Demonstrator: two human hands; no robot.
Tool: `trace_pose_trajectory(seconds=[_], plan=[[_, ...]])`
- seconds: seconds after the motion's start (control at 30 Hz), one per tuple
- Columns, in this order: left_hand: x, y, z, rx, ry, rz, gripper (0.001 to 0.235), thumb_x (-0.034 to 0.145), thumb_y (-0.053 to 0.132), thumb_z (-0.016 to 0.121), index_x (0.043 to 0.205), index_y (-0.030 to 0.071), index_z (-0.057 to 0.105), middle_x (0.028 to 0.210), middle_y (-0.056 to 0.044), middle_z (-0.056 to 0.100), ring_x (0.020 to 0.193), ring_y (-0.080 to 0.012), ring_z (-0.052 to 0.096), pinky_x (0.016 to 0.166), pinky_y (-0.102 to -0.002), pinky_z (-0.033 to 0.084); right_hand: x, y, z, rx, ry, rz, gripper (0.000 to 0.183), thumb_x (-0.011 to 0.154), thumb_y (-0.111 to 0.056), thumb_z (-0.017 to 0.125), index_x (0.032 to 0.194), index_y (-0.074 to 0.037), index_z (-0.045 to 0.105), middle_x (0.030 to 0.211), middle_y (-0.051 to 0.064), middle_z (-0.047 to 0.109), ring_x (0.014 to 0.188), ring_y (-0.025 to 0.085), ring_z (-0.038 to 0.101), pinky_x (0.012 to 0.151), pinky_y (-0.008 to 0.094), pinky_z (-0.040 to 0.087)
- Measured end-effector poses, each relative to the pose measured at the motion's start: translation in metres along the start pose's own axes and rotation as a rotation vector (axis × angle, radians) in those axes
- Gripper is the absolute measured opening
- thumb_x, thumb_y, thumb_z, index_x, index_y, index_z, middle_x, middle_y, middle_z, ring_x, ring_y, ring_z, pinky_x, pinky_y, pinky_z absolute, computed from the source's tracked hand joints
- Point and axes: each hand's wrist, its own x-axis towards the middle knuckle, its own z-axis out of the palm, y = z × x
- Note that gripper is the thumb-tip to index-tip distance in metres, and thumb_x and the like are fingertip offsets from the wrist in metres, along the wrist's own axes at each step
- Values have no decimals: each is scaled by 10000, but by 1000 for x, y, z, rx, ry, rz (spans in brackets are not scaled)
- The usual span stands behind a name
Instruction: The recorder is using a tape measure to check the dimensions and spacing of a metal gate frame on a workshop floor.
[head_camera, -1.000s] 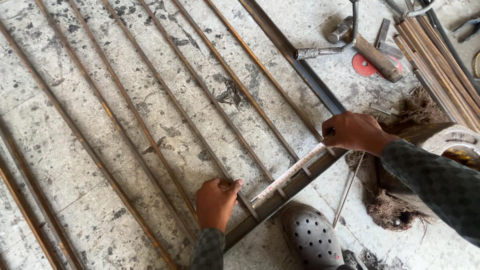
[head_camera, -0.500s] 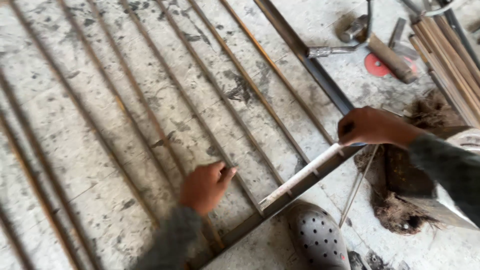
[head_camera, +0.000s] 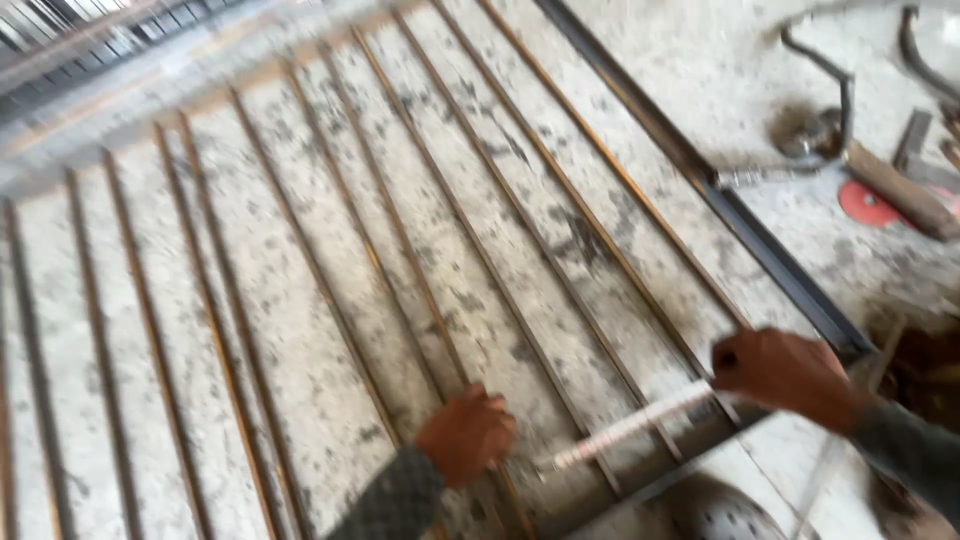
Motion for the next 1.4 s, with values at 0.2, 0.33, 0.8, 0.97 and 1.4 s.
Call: trace_pose_trajectory(seconds=[0.2,0.33,0.8,0.97,1.4], plan=[[6,9,-8,4,14,9,224,859,263,747,685,132,692,897,-15,680,945,-229,584,974,-440,442,-23,-28,-35,78,-76,198,200,810,-408,716,857,-215,735,847,-1,764,824,243,776,779,430,625],[6,8,-10,134,-61,25,142,845,247,731,742,150,736,878,-6,693,956,-212,594,936,-437,433,-6,-6,-14,83,-119,176,208,830,-416,717,834,-209,738,833,-29,753,788,221,789,757,410,631],[14,-12,23,118,119,-95,190,932,233,749,762,178,684,832,8,664,850,-173,588,950,-376,412,-4,-6,-16,83,-260,232,214,927,-430,691,885,-227,744,801,-61,754,716,120,761,711,333,634],[2,-16,12,-29,76,-77,167,961,158,743,807,211,704,788,17,650,844,-169,595,1008,-422,366,31,77,75,-100,48,-291,136,806,-317,601,875,-321,718,874,-100,692,732,107,718,596,296,615],[18,25,-12,33,95,6,123,947,156,656,943,105,767,1072,-54,745,1101,-277,620,1126,-559,355,-18,-33,-34,18,-93,181,180,834,-417,713,882,-255,776,840,-53,792,706,145,767,659,354,620]])
